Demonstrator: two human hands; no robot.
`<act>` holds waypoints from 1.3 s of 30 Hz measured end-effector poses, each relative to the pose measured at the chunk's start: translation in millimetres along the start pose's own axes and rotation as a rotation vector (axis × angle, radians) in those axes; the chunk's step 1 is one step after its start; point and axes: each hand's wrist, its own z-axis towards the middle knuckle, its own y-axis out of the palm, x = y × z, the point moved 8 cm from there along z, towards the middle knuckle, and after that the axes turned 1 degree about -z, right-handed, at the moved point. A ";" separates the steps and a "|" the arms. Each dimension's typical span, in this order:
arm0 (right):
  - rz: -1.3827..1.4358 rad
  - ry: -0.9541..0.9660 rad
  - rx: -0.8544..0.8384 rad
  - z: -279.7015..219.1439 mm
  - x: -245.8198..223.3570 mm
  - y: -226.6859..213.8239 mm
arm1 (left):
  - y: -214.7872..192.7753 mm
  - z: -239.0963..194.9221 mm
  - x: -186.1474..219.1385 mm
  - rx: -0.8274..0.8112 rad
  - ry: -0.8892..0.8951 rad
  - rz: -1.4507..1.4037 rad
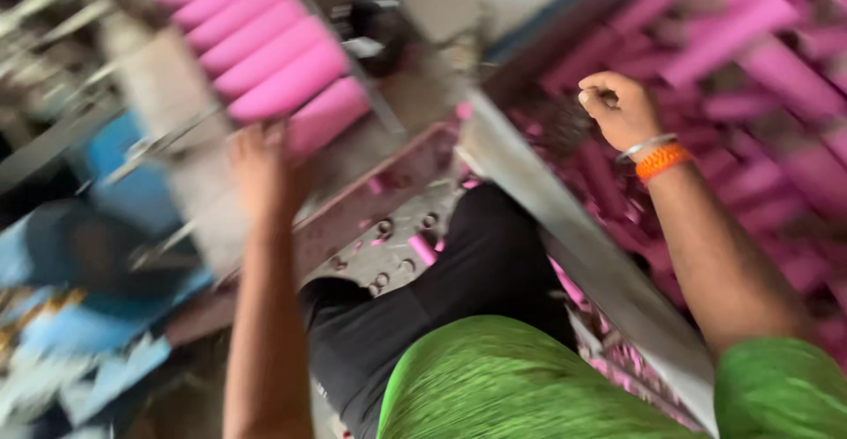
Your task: The person repeatedly picks up pink paper tubes from a metal bin and places them onto a conveyor belt. The hands move quickly to transfer the tubes one by one or in small groups from the bin to the belt.
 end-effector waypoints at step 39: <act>-0.849 -0.069 -0.274 -20.2 43.4 -23.7 | -24.8 6.3 12.9 0.046 -0.097 -0.196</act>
